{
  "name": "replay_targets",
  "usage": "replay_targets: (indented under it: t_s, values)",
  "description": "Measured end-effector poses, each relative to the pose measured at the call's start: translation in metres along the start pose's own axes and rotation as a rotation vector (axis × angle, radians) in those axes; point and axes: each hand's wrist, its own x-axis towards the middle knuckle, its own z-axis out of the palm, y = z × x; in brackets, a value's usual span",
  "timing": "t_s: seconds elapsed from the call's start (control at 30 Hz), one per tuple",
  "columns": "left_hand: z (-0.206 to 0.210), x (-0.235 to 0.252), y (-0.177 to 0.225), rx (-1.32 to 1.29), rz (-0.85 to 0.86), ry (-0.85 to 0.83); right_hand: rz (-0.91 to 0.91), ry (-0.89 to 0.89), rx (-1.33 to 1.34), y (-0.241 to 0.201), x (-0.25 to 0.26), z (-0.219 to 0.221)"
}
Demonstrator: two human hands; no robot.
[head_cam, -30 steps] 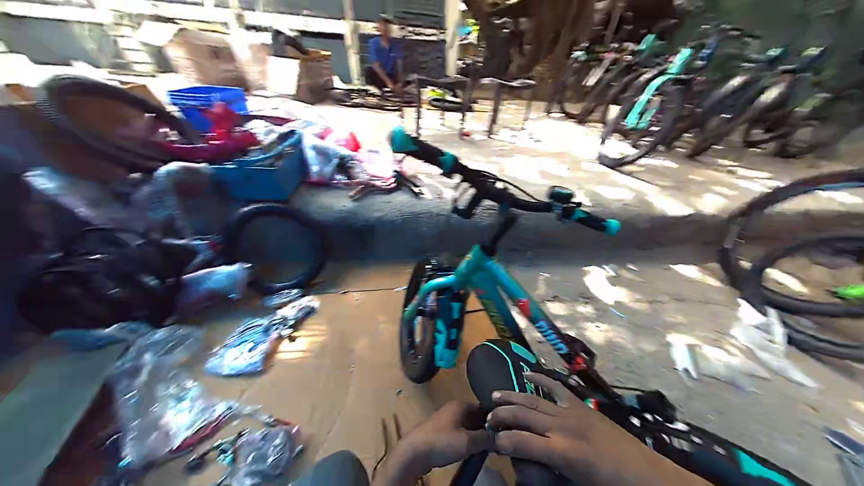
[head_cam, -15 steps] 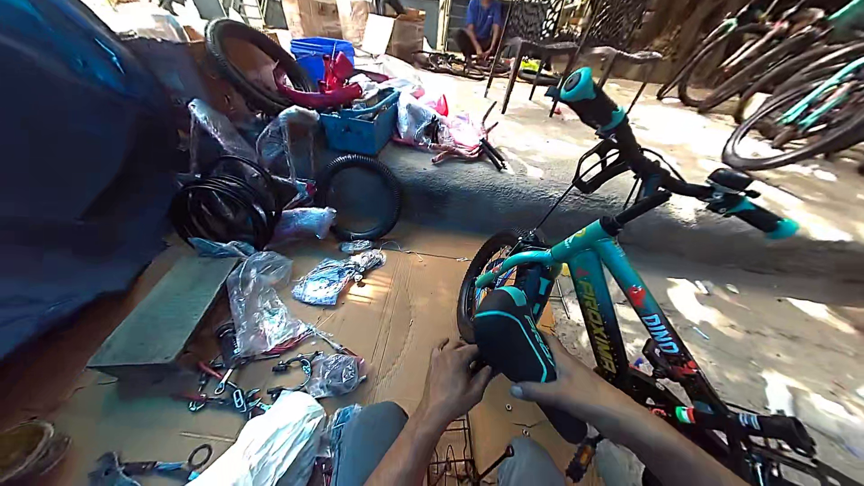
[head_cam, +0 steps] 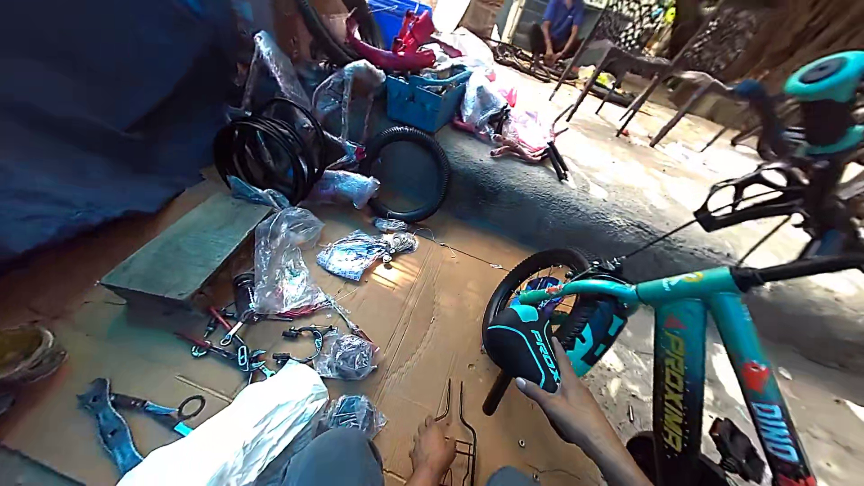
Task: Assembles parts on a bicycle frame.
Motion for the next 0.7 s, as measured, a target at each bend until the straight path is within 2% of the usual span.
replay_targets:
  t_s: [0.1,0.17,0.23,0.47,0.57,0.7]
  values:
    - [0.019,0.025,-0.017,-0.127,0.046,0.024,0.055,-0.035,0.102,0.011,0.027,0.018]
    - [0.017,0.038,-0.02,-0.347,0.024,0.047,0.081,-0.062,0.153,0.013,0.05,0.025]
    - [0.012,0.039,-0.02,-0.458,-0.006,0.106,0.103,-0.082,0.176,0.01,0.069,0.032]
    - [0.023,0.04,-0.021,-0.361,0.135,0.185,0.056,-0.182,0.292,-0.041,0.118,0.037]
    - [0.024,0.034,-0.022,-0.368,0.127,0.22,0.115,-0.234,0.215,-0.055,0.141,0.05]
    - [0.016,0.024,-0.025,-0.409,0.103,0.259,0.087,-0.3,0.119,-0.066,0.171,0.07]
